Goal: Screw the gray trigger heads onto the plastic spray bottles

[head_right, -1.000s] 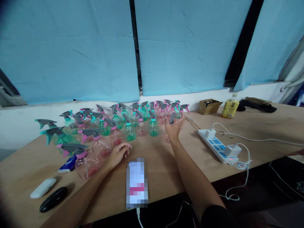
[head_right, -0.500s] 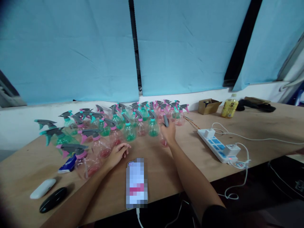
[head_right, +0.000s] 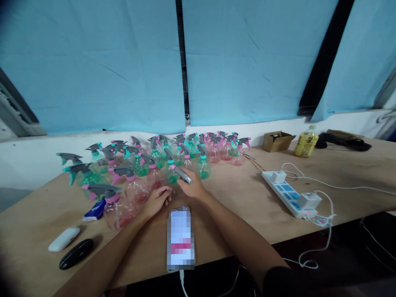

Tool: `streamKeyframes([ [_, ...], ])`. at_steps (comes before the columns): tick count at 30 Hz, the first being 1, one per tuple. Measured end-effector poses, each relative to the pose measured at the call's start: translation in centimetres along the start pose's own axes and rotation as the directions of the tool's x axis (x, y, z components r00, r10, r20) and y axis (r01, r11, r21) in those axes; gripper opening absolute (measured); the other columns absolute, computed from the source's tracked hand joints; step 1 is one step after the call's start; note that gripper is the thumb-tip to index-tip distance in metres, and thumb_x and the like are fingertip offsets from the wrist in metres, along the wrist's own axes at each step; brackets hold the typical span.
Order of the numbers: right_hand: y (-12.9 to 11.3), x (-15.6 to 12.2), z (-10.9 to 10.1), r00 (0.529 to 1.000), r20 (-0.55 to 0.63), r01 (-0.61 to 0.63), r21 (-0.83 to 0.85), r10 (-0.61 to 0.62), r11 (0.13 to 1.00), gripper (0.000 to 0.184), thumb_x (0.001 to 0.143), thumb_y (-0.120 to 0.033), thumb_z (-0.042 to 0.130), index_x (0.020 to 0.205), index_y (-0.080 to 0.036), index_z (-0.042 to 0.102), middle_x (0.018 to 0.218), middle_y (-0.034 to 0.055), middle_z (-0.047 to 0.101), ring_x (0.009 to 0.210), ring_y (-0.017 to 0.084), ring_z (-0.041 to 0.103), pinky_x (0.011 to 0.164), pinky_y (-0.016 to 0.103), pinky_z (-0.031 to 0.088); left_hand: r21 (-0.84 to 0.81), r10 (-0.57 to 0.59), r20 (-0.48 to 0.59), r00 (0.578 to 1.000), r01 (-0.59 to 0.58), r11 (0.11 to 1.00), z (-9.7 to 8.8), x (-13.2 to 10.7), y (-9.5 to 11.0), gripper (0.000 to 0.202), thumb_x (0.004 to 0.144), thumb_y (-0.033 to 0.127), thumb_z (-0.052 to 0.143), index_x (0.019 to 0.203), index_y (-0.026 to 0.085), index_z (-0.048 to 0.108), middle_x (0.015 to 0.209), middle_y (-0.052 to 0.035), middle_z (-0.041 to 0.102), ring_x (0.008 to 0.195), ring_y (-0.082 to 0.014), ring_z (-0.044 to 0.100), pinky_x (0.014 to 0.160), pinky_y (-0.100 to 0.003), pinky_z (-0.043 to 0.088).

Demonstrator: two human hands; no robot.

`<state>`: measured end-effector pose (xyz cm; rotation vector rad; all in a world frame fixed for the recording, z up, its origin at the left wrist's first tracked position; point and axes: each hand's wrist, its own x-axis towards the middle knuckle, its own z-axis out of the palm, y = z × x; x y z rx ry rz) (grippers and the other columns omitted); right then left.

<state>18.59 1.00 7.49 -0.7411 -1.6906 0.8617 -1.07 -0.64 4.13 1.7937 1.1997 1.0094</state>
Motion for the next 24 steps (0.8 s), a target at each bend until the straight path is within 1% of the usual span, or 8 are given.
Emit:
streamKeyframes([
  [3,-0.6,0.7,0.6,0.996,0.022,0.087,-0.052,-0.086,0.995,0.043,0.074,-0.016,0.053,0.113,-0.026,0.066,0.086,0.0001,0.067,0.074,0.016,0.060,0.068,0.027,0.047,-0.016,-0.011,-0.002,1.000,0.011,1.000,0.1,0.1,-0.2,0.038,0.087,0.052,0.051,0.085,0.017,0.065,0.063,0.0020,0.058,0.049,-0.0110,0.050,0.051,-0.023,0.037],
  [5,-0.5,1.6,0.7,0.995,0.069,0.074,-0.022,-0.072,0.997,0.041,0.072,-0.015,0.053,0.108,-0.026,0.068,0.080,-0.0012,0.066,0.069,0.015,0.059,0.066,0.026,0.047,-0.009,-0.008,0.008,1.000,0.008,1.000,0.0,0.0,-0.1,0.038,0.087,0.052,0.051,0.085,0.016,0.065,0.063,0.0019,0.057,0.049,-0.0109,0.049,0.051,-0.023,0.037],
  [8,-0.1,3.1,0.6,0.993,0.117,-0.006,0.116,-0.008,0.993,0.036,0.066,-0.014,0.052,0.097,-0.022,0.070,0.075,-0.0012,0.065,0.064,0.014,0.058,0.062,0.025,0.047,0.016,-0.001,0.025,1.000,0.000,1.000,0.0,-0.1,0.2,0.037,0.088,0.050,0.049,0.085,0.017,0.065,0.063,0.0021,0.057,0.050,-0.0109,0.049,0.052,-0.023,0.038],
  [10,0.1,3.9,0.7,0.985,0.155,-0.106,0.245,0.068,0.964,0.031,0.064,-0.016,0.050,0.087,-0.019,0.070,0.073,0.0001,0.066,0.063,0.014,0.059,0.060,0.025,0.047,0.026,0.005,0.031,1.000,-0.005,1.000,0.0,-0.2,0.3,0.036,0.089,0.050,0.049,0.083,0.018,0.064,0.063,0.0020,0.058,0.051,-0.0111,0.050,0.053,-0.023,0.038],
  [12,0.2,4.2,0.9,0.963,0.232,-0.209,0.326,0.136,0.922,0.025,0.063,-0.018,0.049,0.079,-0.018,0.068,0.067,0.0009,0.065,0.061,0.015,0.059,0.059,0.025,0.048,0.029,0.001,0.028,1.000,-0.002,1.000,0.0,-0.3,0.3,0.037,0.088,0.052,0.049,0.078,0.018,0.061,0.063,0.0017,0.058,0.051,-0.0115,0.050,0.053,-0.023,0.038],
  [14,0.1,4.4,1.0,0.941,0.301,-0.259,0.351,0.154,0.900,0.022,0.062,-0.019,0.049,0.074,-0.018,0.067,0.062,0.0009,0.064,0.059,0.015,0.059,0.059,0.026,0.048,0.027,-0.010,0.016,1.000,0.009,1.000,0.1,-0.4,0.2,0.038,0.088,0.054,0.049,0.075,0.019,0.058,0.063,0.0016,0.059,0.051,-0.0117,0.051,0.053,-0.023,0.038],
  [21,-0.1,4.9,0.4,0.912,0.405,-0.200,0.319,0.058,0.927,0.025,0.060,-0.020,0.050,0.076,-0.016,0.068,0.060,-0.0008,0.064,0.056,0.013,0.058,0.058,0.023,0.044,-0.002,-0.020,0.029,0.999,0.020,1.000,0.1,-0.3,0.2,0.039,0.087,0.054,0.049,0.072,0.019,0.058,0.062,0.0017,0.058,0.051,-0.0114,0.050,0.053,-0.023,0.037],
  [24,0.2,5.0,0.4,0.911,0.410,-0.193,0.331,0.044,0.924,0.025,0.060,-0.020,0.049,0.075,-0.016,0.068,0.062,-0.0003,0.065,0.057,0.014,0.059,0.058,0.024,0.044,-0.032,-0.037,0.027,0.999,0.038,0.999,0.1,-0.1,0.0,0.036,0.087,0.051,0.051,0.073,0.018,0.058,0.062,0.0019,0.058,0.050,-0.0113,0.050,0.053,-0.023,0.037],
])
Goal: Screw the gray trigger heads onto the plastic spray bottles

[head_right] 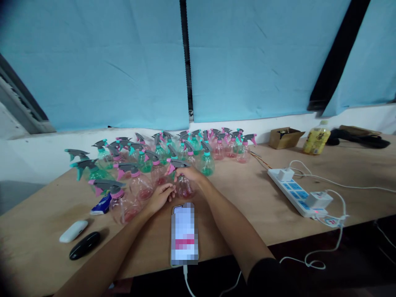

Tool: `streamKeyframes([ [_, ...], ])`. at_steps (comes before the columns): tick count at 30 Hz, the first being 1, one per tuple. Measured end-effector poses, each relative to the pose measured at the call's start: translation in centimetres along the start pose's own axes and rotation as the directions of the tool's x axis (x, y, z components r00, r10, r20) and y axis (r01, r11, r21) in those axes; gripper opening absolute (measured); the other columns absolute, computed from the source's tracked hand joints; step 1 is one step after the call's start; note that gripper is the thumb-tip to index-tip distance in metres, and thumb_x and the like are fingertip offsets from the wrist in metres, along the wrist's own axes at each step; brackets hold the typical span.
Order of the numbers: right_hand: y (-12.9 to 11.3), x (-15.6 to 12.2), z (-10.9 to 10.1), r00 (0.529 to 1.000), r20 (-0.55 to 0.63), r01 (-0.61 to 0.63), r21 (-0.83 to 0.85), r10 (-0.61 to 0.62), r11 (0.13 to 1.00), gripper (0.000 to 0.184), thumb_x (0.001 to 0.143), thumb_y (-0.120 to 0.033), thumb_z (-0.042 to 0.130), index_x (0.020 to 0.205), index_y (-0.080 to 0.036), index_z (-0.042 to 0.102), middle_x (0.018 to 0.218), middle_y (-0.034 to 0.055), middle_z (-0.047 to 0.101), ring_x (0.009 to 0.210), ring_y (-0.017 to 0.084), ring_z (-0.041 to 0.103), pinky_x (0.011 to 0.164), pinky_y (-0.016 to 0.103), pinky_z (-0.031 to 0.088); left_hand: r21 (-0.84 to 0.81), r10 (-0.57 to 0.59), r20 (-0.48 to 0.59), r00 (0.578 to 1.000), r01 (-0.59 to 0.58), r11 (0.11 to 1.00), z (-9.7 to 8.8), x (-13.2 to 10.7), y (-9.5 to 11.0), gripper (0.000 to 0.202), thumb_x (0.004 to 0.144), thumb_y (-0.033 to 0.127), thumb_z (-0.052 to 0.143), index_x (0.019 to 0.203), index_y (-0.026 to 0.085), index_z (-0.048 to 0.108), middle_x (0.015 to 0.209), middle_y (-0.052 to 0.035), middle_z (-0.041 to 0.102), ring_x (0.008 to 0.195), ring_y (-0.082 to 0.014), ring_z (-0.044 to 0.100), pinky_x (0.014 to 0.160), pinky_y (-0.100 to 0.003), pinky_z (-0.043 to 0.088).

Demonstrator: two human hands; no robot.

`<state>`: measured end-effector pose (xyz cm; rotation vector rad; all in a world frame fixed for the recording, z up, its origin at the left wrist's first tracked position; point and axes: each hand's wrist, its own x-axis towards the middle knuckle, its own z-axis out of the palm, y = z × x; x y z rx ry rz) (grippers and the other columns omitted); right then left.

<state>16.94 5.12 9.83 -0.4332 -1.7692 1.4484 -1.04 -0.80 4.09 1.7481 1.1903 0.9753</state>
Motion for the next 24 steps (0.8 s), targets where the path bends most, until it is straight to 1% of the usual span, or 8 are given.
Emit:
streamKeyframes([
  [5,0.5,0.0,0.0,1.000,-0.024,-0.014,0.019,0.015,1.000,0.020,0.060,-0.019,0.049,0.071,-0.016,0.066,0.067,0.0015,0.066,0.059,0.015,0.061,0.063,0.026,0.047,-0.029,-0.009,-0.024,1.000,0.008,1.000,0.0,0.3,-0.5,0.033,0.087,0.046,0.051,0.070,0.018,0.058,0.061,0.0026,0.058,0.049,-0.0104,0.050,0.052,-0.023,0.036],
  [9,0.8,0.1,-0.2,0.999,-0.028,-0.021,0.008,0.022,1.000,0.021,0.061,-0.020,0.049,0.072,-0.017,0.067,0.062,-0.0001,0.064,0.059,0.015,0.060,0.063,0.026,0.046,-0.019,-0.001,-0.017,1.000,0.001,1.000,0.0,0.2,-0.3,0.034,0.088,0.047,0.049,0.071,0.018,0.057,0.062,0.0028,0.058,0.049,-0.0104,0.049,0.053,-0.023,0.036],
  [12,1.3,0.3,-0.4,0.997,-0.036,-0.064,0.014,0.064,0.998,0.021,0.061,-0.021,0.050,0.073,-0.017,0.067,0.059,-0.0010,0.062,0.060,0.015,0.060,0.063,0.026,0.046,0.002,0.000,-0.021,1.000,0.000,1.000,0.0,0.1,-0.1,0.034,0.088,0.048,0.049,0.072,0.019,0.056,0.062,0.0024,0.060,0.050,-0.0112,0.050,0.054,-0.024,0.037],
  [15,1.6,0.4,-0.3,0.994,-0.039,-0.104,0.047,0.106,0.993,0.021,0.061,-0.020,0.050,0.072,-0.017,0.067,0.059,0.0001,0.063,0.060,0.016,0.060,0.062,0.026,0.047,0.027,0.012,-0.015,1.000,-0.012,1.000,0.0,-0.1,0.0,0.034,0.088,0.048,0.048,0.073,0.019,0.056,0.063,0.0023,0.060,0.050,-0.0113,0.051,0.054,-0.024,0.038],
  [19,1.6,0.2,-0.1,0.994,-0.022,-0.102,0.085,0.104,0.991,0.022,0.061,-0.020,0.049,0.073,-0.015,0.068,0.059,0.0011,0.064,0.058,0.015,0.059,0.063,0.025,0.047,0.030,0.018,0.010,1.000,-0.018,0.999,-0.1,-0.1,0.0,0.034,0.089,0.046,0.046,0.073,0.018,0.056,0.063,0.0021,0.060,0.051,-0.0108,0.050,0.055,-0.023,0.037],
  [24,1.2,0.2,0.0,0.992,-0.001,-0.125,0.047,0.125,0.991,0.023,0.062,-0.021,0.050,0.075,-0.016,0.068,0.063,0.0012,0.066,0.060,0.015,0.060,0.065,0.026,0.047,0.031,0.010,-0.002,1.000,-0.010,0.999,-0.1,-0.2,0.2,0.034,0.089,0.047,0.046,0.073,0.018,0.054,0.063,0.0022,0.059,0.051,-0.0112,0.050,0.055,-0.023,0.038],
])
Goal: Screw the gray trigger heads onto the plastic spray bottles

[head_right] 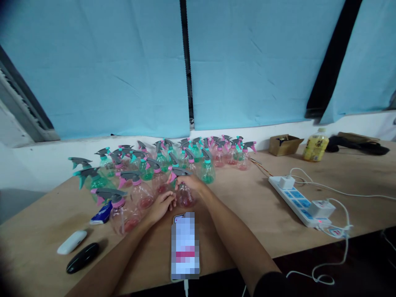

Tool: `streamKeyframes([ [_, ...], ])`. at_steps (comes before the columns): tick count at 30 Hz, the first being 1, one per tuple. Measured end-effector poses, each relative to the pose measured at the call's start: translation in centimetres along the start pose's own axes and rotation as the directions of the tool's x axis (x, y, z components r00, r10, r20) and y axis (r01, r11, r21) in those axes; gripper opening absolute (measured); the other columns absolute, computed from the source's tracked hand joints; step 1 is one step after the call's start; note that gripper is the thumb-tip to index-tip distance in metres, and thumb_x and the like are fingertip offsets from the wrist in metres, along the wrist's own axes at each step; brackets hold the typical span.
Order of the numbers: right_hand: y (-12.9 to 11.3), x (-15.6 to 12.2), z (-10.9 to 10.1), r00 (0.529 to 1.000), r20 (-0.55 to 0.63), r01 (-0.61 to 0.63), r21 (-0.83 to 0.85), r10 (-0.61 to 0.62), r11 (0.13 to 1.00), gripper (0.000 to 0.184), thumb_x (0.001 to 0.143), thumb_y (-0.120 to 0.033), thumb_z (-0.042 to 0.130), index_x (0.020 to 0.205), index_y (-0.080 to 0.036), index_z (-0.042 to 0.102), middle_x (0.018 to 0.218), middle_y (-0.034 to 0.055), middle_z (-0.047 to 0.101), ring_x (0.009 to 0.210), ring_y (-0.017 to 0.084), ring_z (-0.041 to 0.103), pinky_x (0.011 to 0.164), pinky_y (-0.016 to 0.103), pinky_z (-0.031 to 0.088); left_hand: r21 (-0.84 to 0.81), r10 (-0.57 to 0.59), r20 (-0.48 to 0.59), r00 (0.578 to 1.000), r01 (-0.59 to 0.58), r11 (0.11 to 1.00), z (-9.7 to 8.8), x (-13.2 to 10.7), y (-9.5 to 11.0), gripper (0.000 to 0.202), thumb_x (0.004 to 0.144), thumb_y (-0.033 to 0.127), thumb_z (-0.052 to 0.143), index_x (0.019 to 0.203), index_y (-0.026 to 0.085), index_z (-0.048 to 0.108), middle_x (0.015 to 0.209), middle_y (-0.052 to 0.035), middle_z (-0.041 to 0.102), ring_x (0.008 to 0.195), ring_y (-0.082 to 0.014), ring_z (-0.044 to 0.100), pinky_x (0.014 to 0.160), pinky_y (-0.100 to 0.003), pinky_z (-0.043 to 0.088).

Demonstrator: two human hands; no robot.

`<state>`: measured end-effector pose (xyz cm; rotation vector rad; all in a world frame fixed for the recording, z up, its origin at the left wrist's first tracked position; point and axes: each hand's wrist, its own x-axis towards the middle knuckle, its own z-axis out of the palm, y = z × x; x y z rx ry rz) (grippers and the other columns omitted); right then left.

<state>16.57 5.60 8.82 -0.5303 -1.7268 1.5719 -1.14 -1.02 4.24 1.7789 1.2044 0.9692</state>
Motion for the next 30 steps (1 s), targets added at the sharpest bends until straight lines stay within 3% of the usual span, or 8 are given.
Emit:
streamKeyframes([
  [6,-0.3,-0.1,0.2,0.994,-0.046,0.098,0.019,-0.097,0.995,0.022,0.061,-0.019,0.049,0.074,-0.016,0.067,0.070,0.0015,0.067,0.060,0.014,0.061,0.062,0.025,0.045,0.016,-0.011,-0.002,1.000,0.011,1.000,0.0,-0.2,0.3,0.036,0.091,0.048,0.043,0.072,0.019,0.054,0.064,0.0021,0.060,0.052,-0.0116,0.050,0.058,-0.024,0.039],
  [15,-1.2,-0.2,0.6,0.998,-0.006,0.062,0.058,-0.062,0.996,0.026,0.061,-0.017,0.049,0.078,-0.016,0.069,0.063,0.0001,0.065,0.057,0.014,0.060,0.058,0.025,0.046,0.050,-0.042,-0.017,0.999,0.042,0.998,-0.1,-0.3,0.2,0.037,0.092,0.046,0.042,0.070,0.019,0.055,0.063,0.0016,0.059,0.056,-0.0139,0.054,0.058,-0.025,0.039],
  [21,-0.5,0.0,0.4,0.996,-0.015,0.091,0.006,-0.090,0.996,0.030,0.069,-0.017,0.053,0.095,-0.017,0.067,0.066,-0.0014,0.065,0.061,0.014,0.062,0.061,0.025,0.048,0.041,-0.078,-0.029,0.997,0.079,0.996,-0.2,-0.2,0.4,0.038,0.094,0.047,0.040,0.071,0.019,0.054,0.063,0.0012,0.058,0.057,-0.0145,0.053,0.059,-0.024,0.038],
  [24,0.7,0.2,0.0,0.980,-0.139,0.133,-0.061,-0.140,0.989,0.029,0.076,-0.017,0.055,0.103,-0.020,0.064,0.069,-0.0017,0.066,0.063,0.013,0.063,0.063,0.026,0.050,0.036,-0.110,-0.021,0.994,0.111,0.993,-0.3,-0.2,0.5,0.038,0.094,0.047,0.040,0.072,0.019,0.053,0.063,0.0017,0.057,0.057,-0.0141,0.052,0.058,-0.024,0.037],
  [27,1.8,0.5,-0.1,0.930,-0.288,0.207,-0.105,-0.229,0.973,0.029,0.083,-0.021,0.058,0.112,-0.022,0.059,0.077,-0.0001,0.067,0.066,0.013,0.064,0.064,0.026,0.050,0.066,-0.152,0.017,0.988,0.150,0.986,-0.2,-0.4,0.8,0.040,0.094,0.049,0.042,0.072,0.019,0.055,0.062,0.0020,0.055,0.059,-0.0141,0.052,0.059,-0.024,0.036],
  [30,2.6,0.4,-0.1,0.890,-0.341,0.262,-0.163,-0.303,0.951,0.027,0.089,-0.031,0.058,0.114,-0.021,0.056,0.090,0.0041,0.067,0.075,0.014,0.066,0.070,0.028,0.053,0.064,-0.177,0.051,0.983,0.173,0.983,-0.1,-0.7,1.2,0.040,0.094,0.050,0.043,0.072,0.019,0.056,0.063,0.0021,0.054,0.062,-0.0143,0.053,0.061,-0.023,0.036],
])
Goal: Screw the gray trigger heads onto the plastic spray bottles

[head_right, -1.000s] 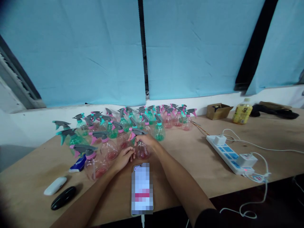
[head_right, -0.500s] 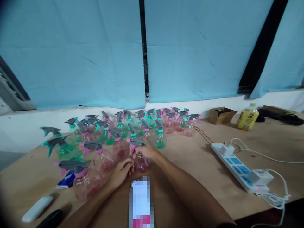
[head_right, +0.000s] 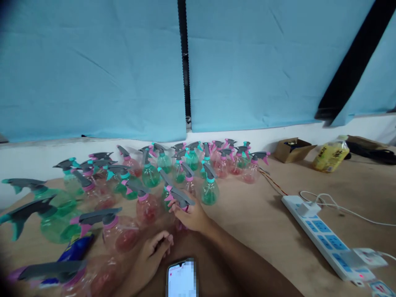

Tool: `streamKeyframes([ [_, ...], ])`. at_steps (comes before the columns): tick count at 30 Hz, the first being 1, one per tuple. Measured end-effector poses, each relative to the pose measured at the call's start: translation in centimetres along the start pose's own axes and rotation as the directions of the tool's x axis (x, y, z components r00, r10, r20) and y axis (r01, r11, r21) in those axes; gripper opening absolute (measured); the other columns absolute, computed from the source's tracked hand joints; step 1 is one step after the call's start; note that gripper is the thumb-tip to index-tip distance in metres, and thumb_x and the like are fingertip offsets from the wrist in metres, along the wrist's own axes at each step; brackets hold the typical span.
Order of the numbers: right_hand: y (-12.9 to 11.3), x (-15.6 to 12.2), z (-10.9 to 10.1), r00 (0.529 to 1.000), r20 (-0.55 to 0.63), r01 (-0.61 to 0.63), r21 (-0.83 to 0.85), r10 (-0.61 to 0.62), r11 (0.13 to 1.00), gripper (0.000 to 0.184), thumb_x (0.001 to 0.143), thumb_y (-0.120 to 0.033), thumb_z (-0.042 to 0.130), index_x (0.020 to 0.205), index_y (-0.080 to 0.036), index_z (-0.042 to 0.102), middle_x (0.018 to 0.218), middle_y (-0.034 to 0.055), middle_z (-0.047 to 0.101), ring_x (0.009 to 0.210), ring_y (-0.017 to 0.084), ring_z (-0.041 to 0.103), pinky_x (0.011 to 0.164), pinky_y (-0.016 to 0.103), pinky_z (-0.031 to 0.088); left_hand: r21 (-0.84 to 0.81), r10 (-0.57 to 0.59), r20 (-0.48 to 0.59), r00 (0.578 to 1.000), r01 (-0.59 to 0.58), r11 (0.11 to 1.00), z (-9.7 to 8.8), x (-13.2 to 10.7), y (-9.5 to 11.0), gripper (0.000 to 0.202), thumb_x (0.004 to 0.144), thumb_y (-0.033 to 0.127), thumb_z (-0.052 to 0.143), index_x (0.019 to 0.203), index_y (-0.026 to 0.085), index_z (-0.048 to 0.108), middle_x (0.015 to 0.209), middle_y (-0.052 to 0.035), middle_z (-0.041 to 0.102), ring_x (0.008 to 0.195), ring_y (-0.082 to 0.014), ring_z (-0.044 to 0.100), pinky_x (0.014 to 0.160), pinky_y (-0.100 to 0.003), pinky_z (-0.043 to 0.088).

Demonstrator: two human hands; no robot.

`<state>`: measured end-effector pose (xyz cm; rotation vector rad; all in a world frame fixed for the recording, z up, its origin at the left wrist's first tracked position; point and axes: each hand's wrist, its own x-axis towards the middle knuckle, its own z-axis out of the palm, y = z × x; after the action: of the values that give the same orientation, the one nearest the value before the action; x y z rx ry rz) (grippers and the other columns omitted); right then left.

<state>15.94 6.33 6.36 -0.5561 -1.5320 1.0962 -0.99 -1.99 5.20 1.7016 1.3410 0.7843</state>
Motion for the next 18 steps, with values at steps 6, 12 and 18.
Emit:
streamKeyframes([
  [6,1.7,-1.7,-0.8,0.991,0.076,0.128,-0.263,-0.112,0.956,0.031,0.089,-0.035,0.057,0.117,-0.020,0.059,0.108,0.0088,0.066,0.096,0.020,0.063,0.090,0.036,0.051,-0.044,-0.071,0.025,0.997,0.072,0.996,0.0,-1.0,0.4,0.043,0.092,0.054,0.044,0.070,0.019,0.058,0.063,0.0011,0.056,0.064,-0.0147,0.053,0.062,-0.023,0.038],
  [12,1.9,-2.7,-1.7,0.994,0.056,0.105,-0.311,-0.093,0.945,0.042,0.085,-0.037,0.060,0.125,-0.023,0.057,0.110,0.0106,0.065,0.107,0.027,0.060,0.099,0.044,0.045,-0.181,-0.149,-0.015,0.989,0.144,0.973,-0.5,-1.8,0.5,0.047,0.087,0.061,0.047,0.072,0.020,0.062,0.061,0.0003,0.057,0.060,-0.0156,0.053,0.061,-0.025,0.041],
  [18,1.4,-2.9,-1.8,0.999,-0.003,0.049,-0.267,-0.051,0.963,0.037,0.086,-0.036,0.059,0.120,-0.021,0.060,0.105,0.0102,0.065,0.096,0.025,0.062,0.091,0.041,0.049,-0.194,-0.150,-0.051,0.987,0.137,0.971,-0.2,-1.5,0.1,0.048,0.087,0.063,0.046,0.072,0.020,0.060,0.061,-0.0003,0.057,0.059,-0.0161,0.053,0.058,-0.025,0.041],
])
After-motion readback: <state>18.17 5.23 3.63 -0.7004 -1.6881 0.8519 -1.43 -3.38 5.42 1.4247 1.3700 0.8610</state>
